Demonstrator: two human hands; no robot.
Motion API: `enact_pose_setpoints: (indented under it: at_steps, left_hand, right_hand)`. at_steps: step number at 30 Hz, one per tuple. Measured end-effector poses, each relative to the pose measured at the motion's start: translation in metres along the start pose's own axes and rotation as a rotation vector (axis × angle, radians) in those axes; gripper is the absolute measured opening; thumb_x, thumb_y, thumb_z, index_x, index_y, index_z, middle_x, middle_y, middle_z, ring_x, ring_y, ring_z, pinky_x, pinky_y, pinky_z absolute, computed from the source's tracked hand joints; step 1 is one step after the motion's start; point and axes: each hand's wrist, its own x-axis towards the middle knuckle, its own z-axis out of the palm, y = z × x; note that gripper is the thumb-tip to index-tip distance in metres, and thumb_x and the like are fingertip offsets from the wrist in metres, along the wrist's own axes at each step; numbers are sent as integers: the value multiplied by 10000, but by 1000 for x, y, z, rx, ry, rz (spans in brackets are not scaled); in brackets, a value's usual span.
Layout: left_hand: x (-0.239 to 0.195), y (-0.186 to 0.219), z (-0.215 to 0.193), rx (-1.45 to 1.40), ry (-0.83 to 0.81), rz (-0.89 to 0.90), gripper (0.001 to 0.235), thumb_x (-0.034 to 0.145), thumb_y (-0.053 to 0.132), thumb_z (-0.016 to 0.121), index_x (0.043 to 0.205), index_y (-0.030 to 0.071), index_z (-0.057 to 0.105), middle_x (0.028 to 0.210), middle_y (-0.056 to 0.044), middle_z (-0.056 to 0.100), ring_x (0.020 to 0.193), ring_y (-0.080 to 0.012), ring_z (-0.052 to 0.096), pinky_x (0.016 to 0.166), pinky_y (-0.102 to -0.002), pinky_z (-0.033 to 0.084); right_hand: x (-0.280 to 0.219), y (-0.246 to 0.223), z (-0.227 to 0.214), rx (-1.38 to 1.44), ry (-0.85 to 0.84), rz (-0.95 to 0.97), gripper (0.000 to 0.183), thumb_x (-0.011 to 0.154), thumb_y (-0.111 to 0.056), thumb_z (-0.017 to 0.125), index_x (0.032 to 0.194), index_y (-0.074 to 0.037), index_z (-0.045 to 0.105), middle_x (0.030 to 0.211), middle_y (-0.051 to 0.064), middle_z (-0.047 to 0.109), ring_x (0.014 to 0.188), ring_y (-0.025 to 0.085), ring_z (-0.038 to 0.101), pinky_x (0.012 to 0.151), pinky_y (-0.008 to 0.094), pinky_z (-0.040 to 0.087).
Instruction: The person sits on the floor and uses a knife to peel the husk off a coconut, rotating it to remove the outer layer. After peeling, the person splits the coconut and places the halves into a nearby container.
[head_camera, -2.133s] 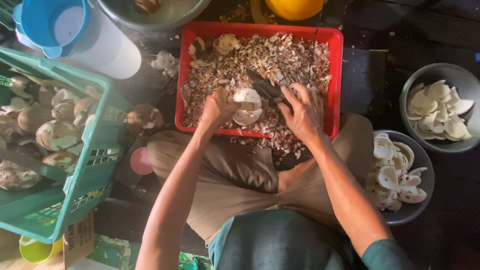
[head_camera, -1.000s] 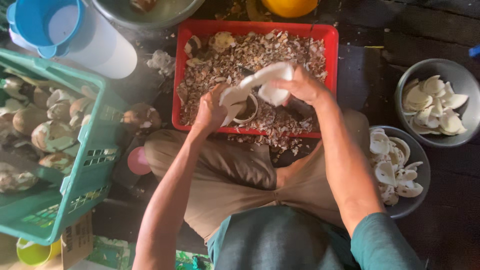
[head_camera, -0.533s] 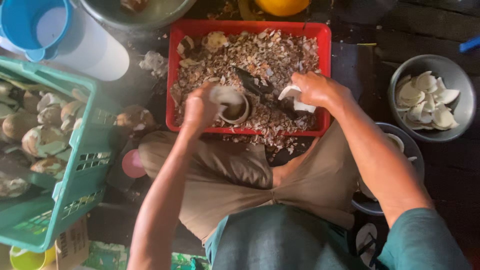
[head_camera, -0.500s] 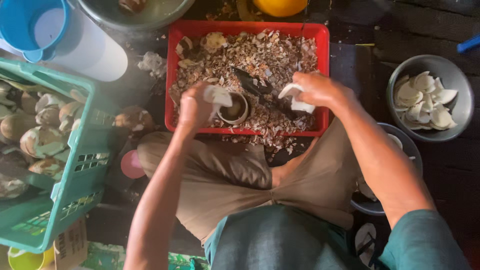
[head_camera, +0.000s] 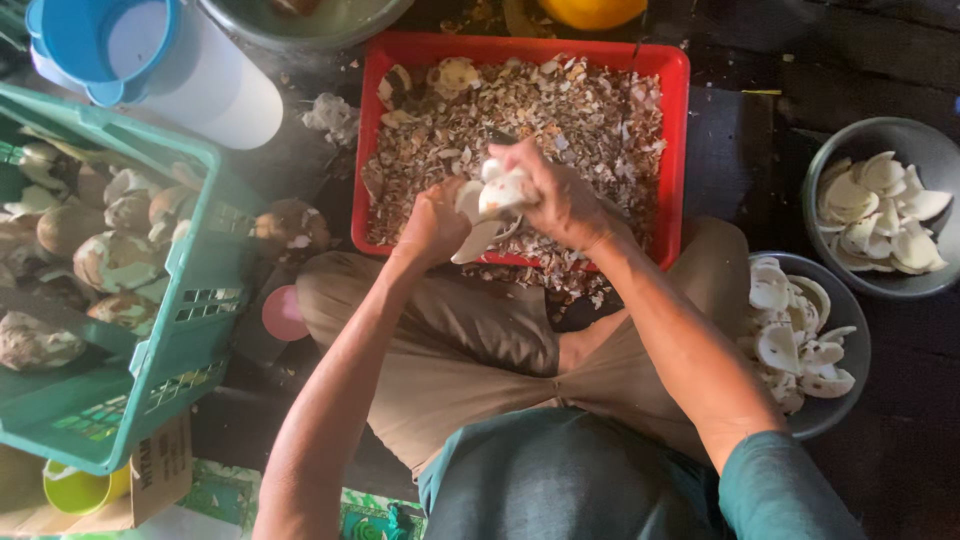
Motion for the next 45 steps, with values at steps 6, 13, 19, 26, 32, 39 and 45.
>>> enact_pose_setpoints:
  at_steps: [6, 13, 19, 26, 32, 39, 45]
  left_hand:
    - [-20, 24, -23, -204, 57, -66, 431, 812, 27, 565, 1231, -28, 652, 1055, -235, 743, 994, -353, 737, 901, -410, 567]
    - [-30, 39, -37, -310, 395, -324, 342, 919, 92, 585, 1244, 5, 646, 1037, -196, 747, 957, -296, 731, 879, -429, 556]
    - [-28, 77, 8, -313, 603, -85, 269, 1081, 101, 500, 1332, 19, 553, 1192, -213, 630, 1079, -286, 664, 905, -459, 561]
    - [-34, 89, -11, -483, 308, -122, 194, 1037, 147, 537, 1198, 37, 536, 909, -152, 724, 784, -243, 732, 703, -395, 580]
    - [-36, 71, -35, -355, 187, 64, 192, 1039, 145, 595, 1182, 17, 599, 1004, -200, 739, 901, -245, 728, 786, -374, 566]
    - [-15, 37, -55, -760, 233, -108, 270, 1047, 178, 633, 1233, -16, 620, 1142, -105, 695, 1009, -187, 677, 846, -322, 569]
    - [70, -23, -120, -948, 635, -142, 273, 982, 159, 565, 1183, -22, 525, 986, -78, 695, 808, -183, 727, 623, -318, 614]
  right_hand:
    - [-8, 44, -22, 58, 223, 411, 373, 1026, -247, 681, 1353, -87, 598, 1184, 151, 752, 1001, 286, 777, 845, 399, 660]
    - [-25, 28, -42, 633, 429, 458, 381, 907, -246, 727, 1210, -38, 627, 1118, 69, 732, 1071, 224, 735, 959, 390, 649]
    - [-24, -1, 26, 617, 436, 524, 347, 939, -263, 755, 1196, -46, 670, 1051, 65, 739, 962, 182, 709, 876, 322, 590]
    - [-26, -15, 26, 619, 318, 353, 536, 980, -221, 741, 1428, -134, 460, 1187, 51, 601, 1116, 120, 601, 976, 272, 527]
    - [-34, -14, 10, 648, 110, 260, 380, 1000, -181, 754, 1324, -42, 613, 1318, 62, 629, 1232, 149, 595, 1079, 302, 498]
    - [8, -2, 6, 1197, 37, 406, 387, 969, -118, 699, 1339, -72, 596, 1166, 161, 712, 1010, 256, 728, 849, 414, 616]
    - [122, 44, 16, 902, 182, 271, 431, 979, -93, 706, 1383, -71, 558, 1217, 133, 695, 1079, 234, 705, 909, 371, 613]
